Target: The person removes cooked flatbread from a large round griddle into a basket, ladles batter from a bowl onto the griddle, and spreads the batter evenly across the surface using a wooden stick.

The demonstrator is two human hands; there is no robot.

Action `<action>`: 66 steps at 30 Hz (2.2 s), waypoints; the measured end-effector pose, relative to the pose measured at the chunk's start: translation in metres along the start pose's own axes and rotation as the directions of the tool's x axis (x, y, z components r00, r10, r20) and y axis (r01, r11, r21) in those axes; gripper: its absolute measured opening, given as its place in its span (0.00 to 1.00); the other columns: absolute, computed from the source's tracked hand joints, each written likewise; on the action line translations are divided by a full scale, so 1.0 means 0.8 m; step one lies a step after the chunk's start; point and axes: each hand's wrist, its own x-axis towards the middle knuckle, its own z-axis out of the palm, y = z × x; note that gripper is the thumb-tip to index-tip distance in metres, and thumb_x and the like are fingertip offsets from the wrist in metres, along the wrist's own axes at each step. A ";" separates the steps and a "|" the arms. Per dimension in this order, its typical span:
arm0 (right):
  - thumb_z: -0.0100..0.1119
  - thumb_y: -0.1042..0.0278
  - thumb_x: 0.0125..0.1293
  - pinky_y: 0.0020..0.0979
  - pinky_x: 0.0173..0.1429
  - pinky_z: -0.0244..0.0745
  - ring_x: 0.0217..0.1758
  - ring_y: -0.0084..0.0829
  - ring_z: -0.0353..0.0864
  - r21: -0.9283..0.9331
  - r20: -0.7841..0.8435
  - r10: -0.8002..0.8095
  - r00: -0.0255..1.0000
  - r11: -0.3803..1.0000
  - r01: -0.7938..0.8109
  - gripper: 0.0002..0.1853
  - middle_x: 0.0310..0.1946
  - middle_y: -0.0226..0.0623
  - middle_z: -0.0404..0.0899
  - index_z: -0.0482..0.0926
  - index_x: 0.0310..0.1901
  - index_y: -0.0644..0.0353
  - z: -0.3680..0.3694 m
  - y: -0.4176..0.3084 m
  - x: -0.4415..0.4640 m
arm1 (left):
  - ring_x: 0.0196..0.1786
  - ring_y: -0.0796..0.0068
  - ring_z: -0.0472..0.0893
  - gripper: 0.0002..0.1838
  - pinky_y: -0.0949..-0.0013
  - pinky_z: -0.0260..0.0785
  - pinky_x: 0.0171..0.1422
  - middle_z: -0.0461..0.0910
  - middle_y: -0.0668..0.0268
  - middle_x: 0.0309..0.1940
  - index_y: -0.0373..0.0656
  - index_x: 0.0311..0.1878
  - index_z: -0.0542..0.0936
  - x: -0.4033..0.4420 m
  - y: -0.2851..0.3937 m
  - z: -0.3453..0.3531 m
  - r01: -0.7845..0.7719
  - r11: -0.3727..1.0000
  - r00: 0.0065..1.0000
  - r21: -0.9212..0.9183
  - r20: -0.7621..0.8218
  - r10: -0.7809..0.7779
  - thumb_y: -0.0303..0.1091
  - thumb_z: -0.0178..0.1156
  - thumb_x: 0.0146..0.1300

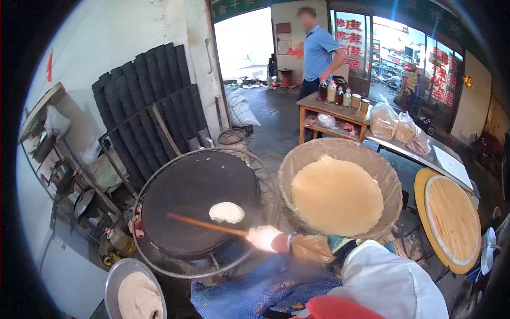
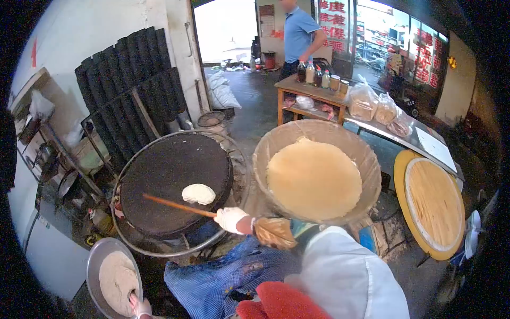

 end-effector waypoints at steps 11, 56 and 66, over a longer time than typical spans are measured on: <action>0.42 0.53 0.71 0.44 0.50 0.76 0.43 0.47 0.83 -0.012 -0.117 -0.020 0.993 1.000 0.018 0.22 0.37 0.50 0.83 0.80 0.40 0.64 0.041 0.060 0.026 | 0.64 0.48 0.65 0.27 0.41 0.45 0.72 0.73 0.51 0.56 0.33 0.54 0.73 -0.080 0.296 0.061 -0.786 0.616 0.518 0.054 -0.486 0.704 0.41 0.59 0.55; 0.42 0.56 0.70 0.49 0.43 0.77 0.36 0.50 0.82 -0.109 -0.234 -0.039 0.972 0.994 0.014 0.18 0.34 0.51 0.81 0.76 0.39 0.62 0.021 0.107 0.061 | 0.65 0.54 0.66 0.27 0.45 0.42 0.75 0.73 0.53 0.57 0.34 0.55 0.74 -0.081 0.300 0.034 -0.611 0.789 0.688 0.062 -0.452 0.568 0.41 0.57 0.54; 0.40 0.54 0.71 0.41 0.46 0.76 0.39 0.43 0.83 -0.250 -0.150 -0.130 0.980 0.964 0.090 0.18 0.33 0.46 0.82 0.75 0.41 0.61 -0.005 0.094 0.039 | 0.69 0.55 0.62 0.29 0.39 0.36 0.75 0.68 0.55 0.64 0.37 0.59 0.74 -0.044 0.277 0.038 -0.501 0.857 0.817 0.123 -0.260 0.515 0.43 0.54 0.55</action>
